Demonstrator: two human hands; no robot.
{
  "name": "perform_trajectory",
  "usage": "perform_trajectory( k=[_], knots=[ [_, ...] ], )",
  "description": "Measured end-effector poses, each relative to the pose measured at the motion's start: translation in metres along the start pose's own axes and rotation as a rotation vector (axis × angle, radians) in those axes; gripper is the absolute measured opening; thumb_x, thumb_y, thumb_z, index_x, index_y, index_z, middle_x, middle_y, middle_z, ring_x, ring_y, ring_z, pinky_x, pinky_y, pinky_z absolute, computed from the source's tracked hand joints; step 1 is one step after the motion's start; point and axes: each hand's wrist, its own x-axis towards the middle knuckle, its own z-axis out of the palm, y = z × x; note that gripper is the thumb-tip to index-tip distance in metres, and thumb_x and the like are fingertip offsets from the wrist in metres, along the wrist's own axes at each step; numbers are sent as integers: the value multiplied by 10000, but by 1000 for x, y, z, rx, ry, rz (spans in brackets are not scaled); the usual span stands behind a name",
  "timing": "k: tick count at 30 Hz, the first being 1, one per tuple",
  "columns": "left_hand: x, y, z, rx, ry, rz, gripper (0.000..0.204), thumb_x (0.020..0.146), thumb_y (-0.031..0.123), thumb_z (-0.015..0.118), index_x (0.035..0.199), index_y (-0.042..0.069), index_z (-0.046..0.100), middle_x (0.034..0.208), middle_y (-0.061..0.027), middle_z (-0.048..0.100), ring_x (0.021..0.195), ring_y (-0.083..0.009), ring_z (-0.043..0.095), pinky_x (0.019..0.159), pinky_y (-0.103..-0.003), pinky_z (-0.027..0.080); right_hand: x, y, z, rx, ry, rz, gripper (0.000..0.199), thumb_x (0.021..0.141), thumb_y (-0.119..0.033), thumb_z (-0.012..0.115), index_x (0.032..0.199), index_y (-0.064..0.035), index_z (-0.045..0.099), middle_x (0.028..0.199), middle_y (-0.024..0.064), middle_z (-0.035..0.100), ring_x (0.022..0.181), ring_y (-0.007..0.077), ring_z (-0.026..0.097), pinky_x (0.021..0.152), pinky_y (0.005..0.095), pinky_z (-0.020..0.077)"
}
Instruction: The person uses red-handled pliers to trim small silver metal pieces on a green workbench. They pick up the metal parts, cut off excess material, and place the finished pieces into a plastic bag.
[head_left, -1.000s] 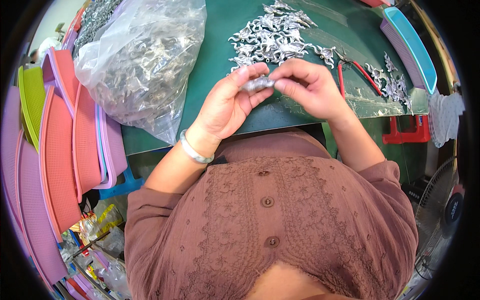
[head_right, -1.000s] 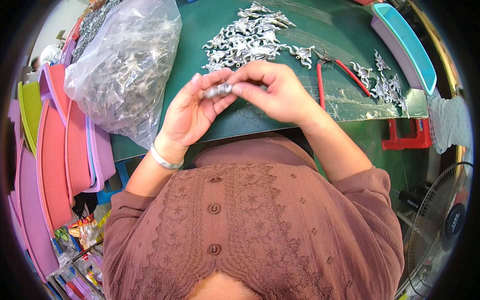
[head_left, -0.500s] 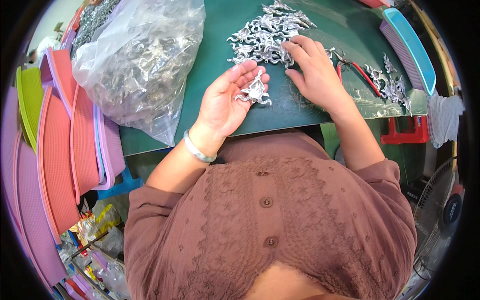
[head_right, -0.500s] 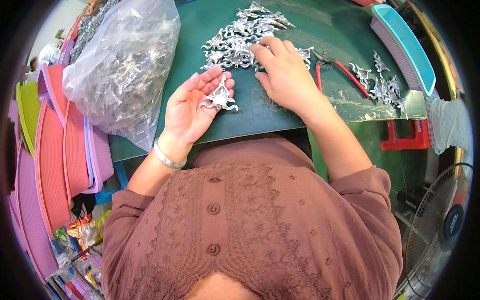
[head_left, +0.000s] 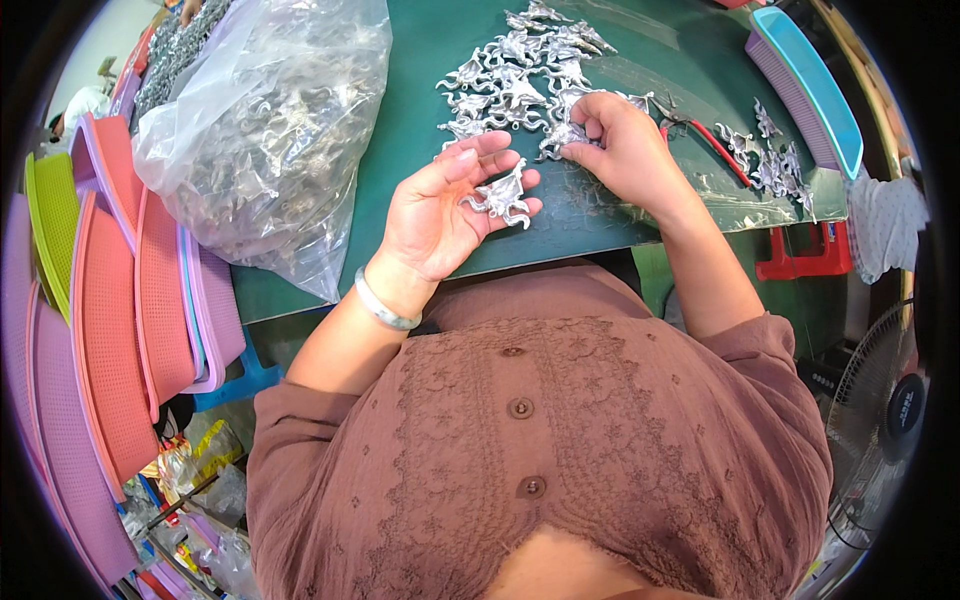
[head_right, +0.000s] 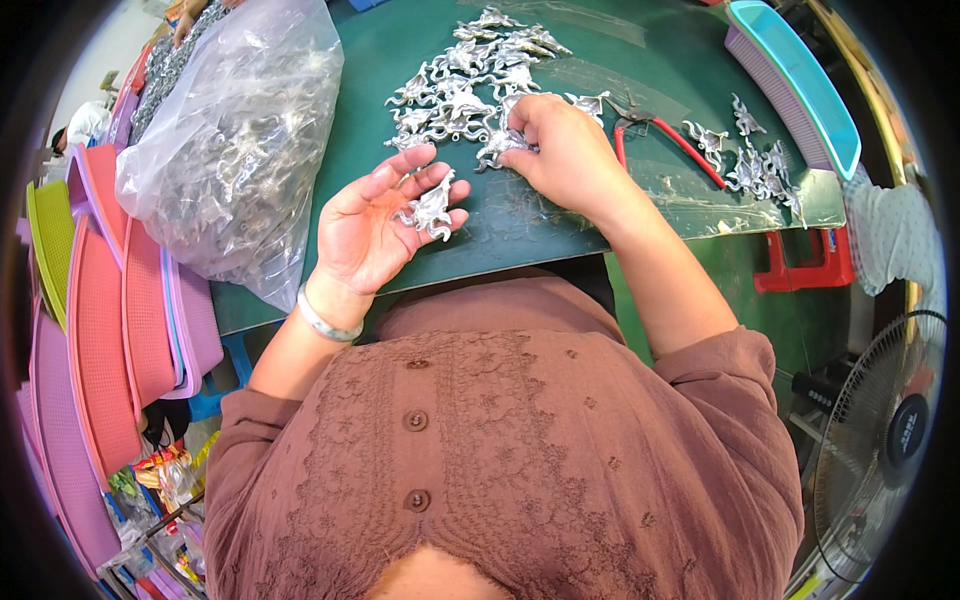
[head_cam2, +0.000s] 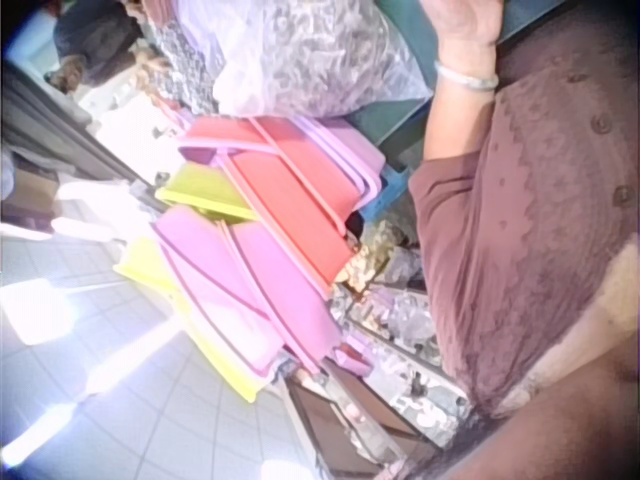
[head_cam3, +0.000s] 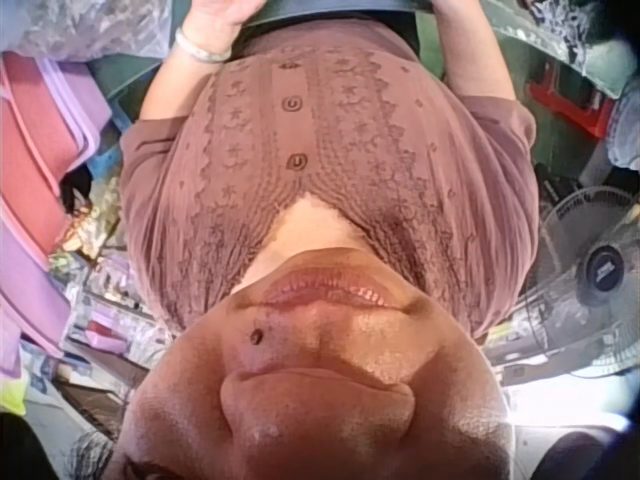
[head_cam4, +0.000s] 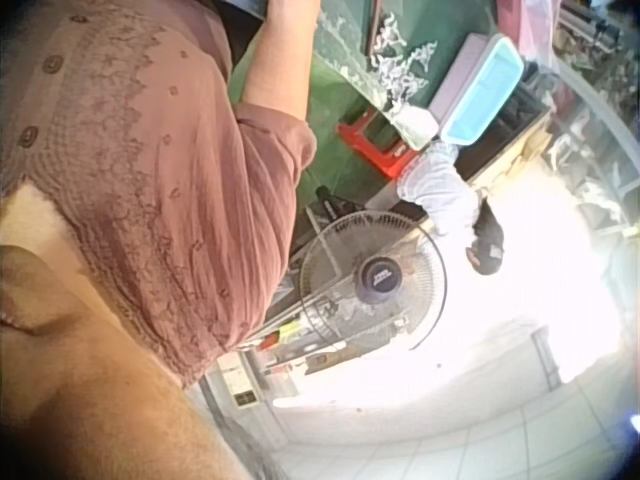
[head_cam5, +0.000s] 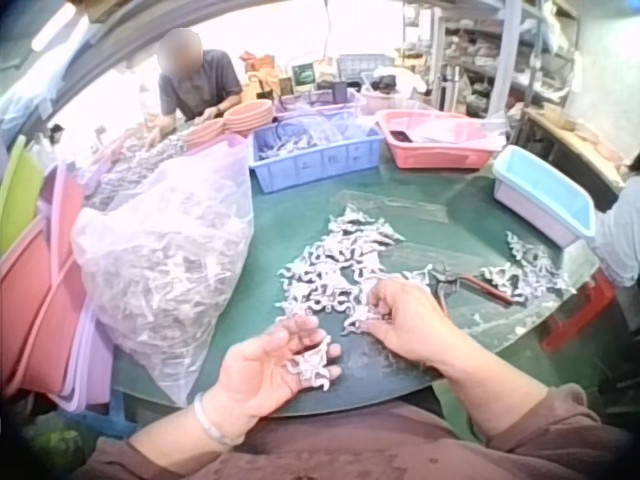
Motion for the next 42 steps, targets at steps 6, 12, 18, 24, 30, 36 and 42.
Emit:
perform_trajectory(
  k=[6, 12, 18, 24, 30, 36, 42],
  knots=[
    [-2, -3, 9, 253, 132, 42, 336, 882, 193, 505, 1144, -17, 490, 1110, -158, 543, 946, -273, 575, 781, -395, 500, 0, 5, 3, 485, -101, 166, 236, 679, -58, 708, 844, -6, 548, 742, 41, 553, 678, 134, 556, 592, 252, 437],
    [4, -8, 22, 410, 137, 134, 275, 898, 203, 507, 1066, -12, 537, 1020, -119, 586, 837, -207, 599, 677, -328, 521, -9, -30, 5, 1144, -214, 229, 240, 732, -2, 673, 913, 2, 515, 819, 48, 586, 704, 93, 559, 634, 220, 467],
    [2, -2, 22, 377, 162, 152, 242, 903, 196, 496, 1015, -10, 557, 911, -101, 613, 762, -191, 607, 612, -306, 517, -12, -30, 11, 1161, -246, 226, 186, 793, -113, 646, 914, -17, 543, 762, 22, 580, 600, 56, 490, 529, 186, 395],
    [-1, 1, 19, 364, 188, 121, 224, 900, 190, 500, 985, -6, 568, 884, -104, 612, 721, -208, 616, 586, -308, 518, -7, -25, 10, 1168, -119, 243, 168, 868, -214, 572, 872, -46, 581, 641, -27, 541, 524, 36, 475, 464, 165, 374],
    [-3, 2, 22, 386, 187, 102, 227, 894, 183, 506, 1001, -9, 565, 893, -104, 608, 736, -215, 616, 600, -314, 519, -7, -25, 9, 1198, -136, 309, 160, 869, -200, 565, 824, -50, 596, 596, -15, 552, 477, 47, 483, 427, 164, 361],
    [1, -3, 12, 340, 113, 150, 319, 911, 212, 464, 1116, -27, 513, 1026, -125, 578, 911, -225, 576, 792, -357, 482, -13, -30, 8, 1040, -92, 83, 105, 854, -104, 566, 886, -8, 594, 725, 26, 607, 613, 61, 556, 539, 181, 442],
    [-1, -2, 20, 219, 42, 182, 399, 917, 185, 412, 1244, -43, 403, 1107, -144, 546, 997, -229, 543, 900, -374, 431, -19, -28, 17, 1077, -135, -76, 168, 815, 11, 574, 980, 30, 554, 898, 54, 598, 798, 104, 583, 735, 237, 485]
  ],
)
